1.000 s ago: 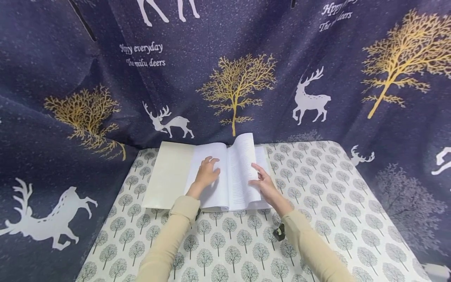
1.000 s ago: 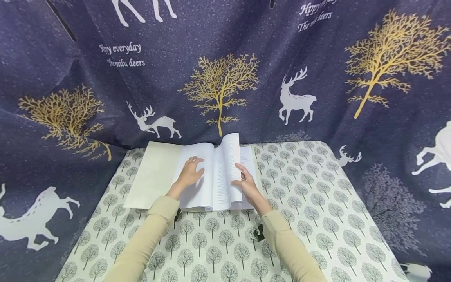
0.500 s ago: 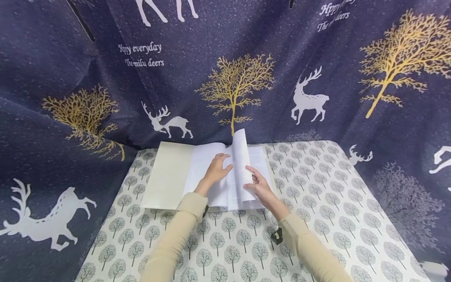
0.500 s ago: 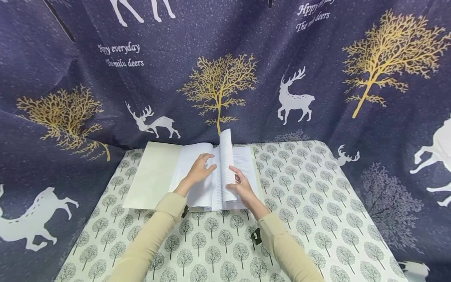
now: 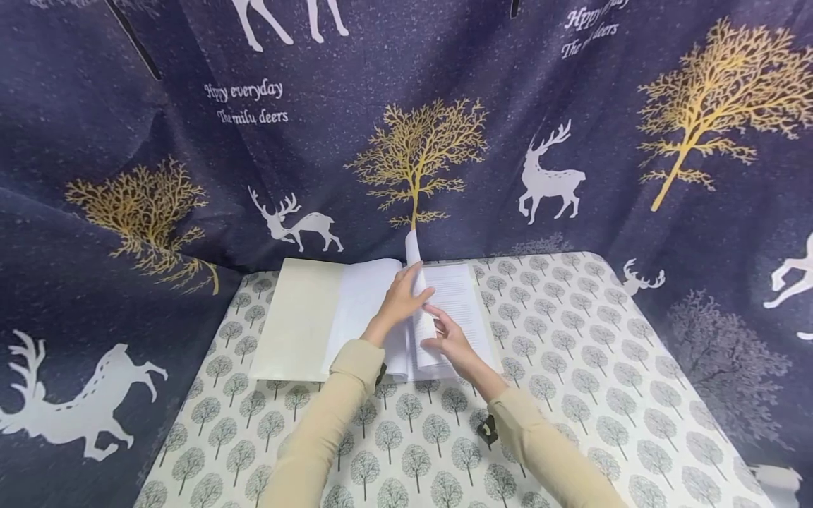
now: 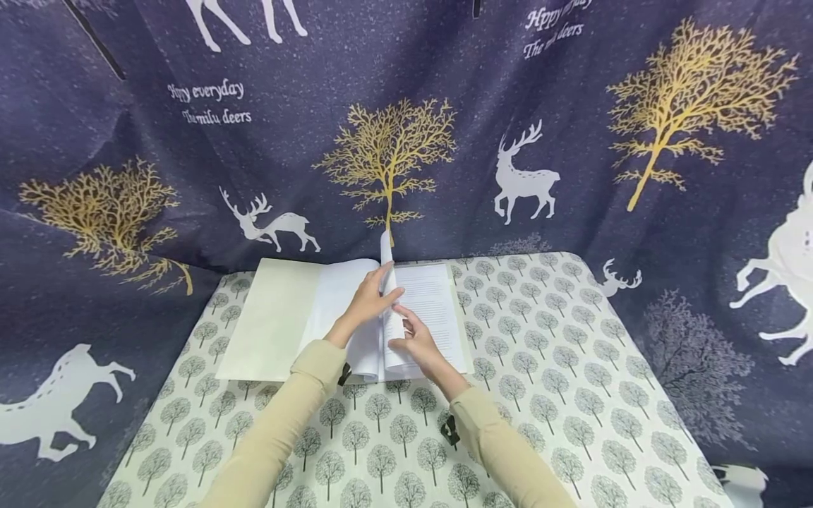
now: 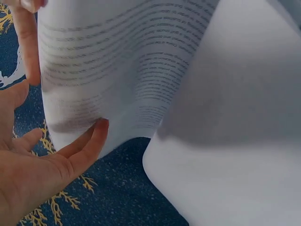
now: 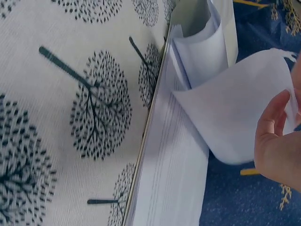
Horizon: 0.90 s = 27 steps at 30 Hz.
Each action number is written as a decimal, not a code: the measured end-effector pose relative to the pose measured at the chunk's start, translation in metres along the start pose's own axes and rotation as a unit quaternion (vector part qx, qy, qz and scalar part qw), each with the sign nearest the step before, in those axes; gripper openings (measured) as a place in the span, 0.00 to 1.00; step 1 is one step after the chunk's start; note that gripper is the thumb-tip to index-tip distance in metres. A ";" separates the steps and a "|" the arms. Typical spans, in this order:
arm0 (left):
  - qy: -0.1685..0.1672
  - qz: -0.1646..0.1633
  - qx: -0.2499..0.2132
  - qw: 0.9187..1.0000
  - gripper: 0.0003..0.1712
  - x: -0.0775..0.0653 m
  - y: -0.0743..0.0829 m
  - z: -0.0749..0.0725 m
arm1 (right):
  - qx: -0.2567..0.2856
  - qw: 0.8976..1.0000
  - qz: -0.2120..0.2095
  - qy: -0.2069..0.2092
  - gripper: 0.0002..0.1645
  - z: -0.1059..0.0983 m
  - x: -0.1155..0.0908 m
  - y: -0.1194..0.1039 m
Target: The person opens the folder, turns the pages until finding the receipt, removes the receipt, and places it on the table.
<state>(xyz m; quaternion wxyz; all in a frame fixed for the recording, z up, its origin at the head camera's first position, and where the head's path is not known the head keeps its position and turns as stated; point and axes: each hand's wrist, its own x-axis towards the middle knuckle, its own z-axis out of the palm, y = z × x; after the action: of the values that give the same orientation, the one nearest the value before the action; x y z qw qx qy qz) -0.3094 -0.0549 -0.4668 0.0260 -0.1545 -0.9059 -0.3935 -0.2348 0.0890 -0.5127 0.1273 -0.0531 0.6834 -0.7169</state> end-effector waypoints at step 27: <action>-0.012 -0.062 0.014 0.998 0.44 0.005 -0.012 -0.009 | 0.023 0.999 -0.004 -0.044 0.48 0.038 0.000 0.005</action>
<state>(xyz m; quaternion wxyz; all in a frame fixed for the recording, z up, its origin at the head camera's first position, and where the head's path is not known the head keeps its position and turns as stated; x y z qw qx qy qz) -0.3188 -0.0681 -0.4683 -0.0068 -0.1021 -0.9194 -0.3798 -0.2245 0.0522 -0.5156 0.1555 -0.0846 0.6601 -0.7300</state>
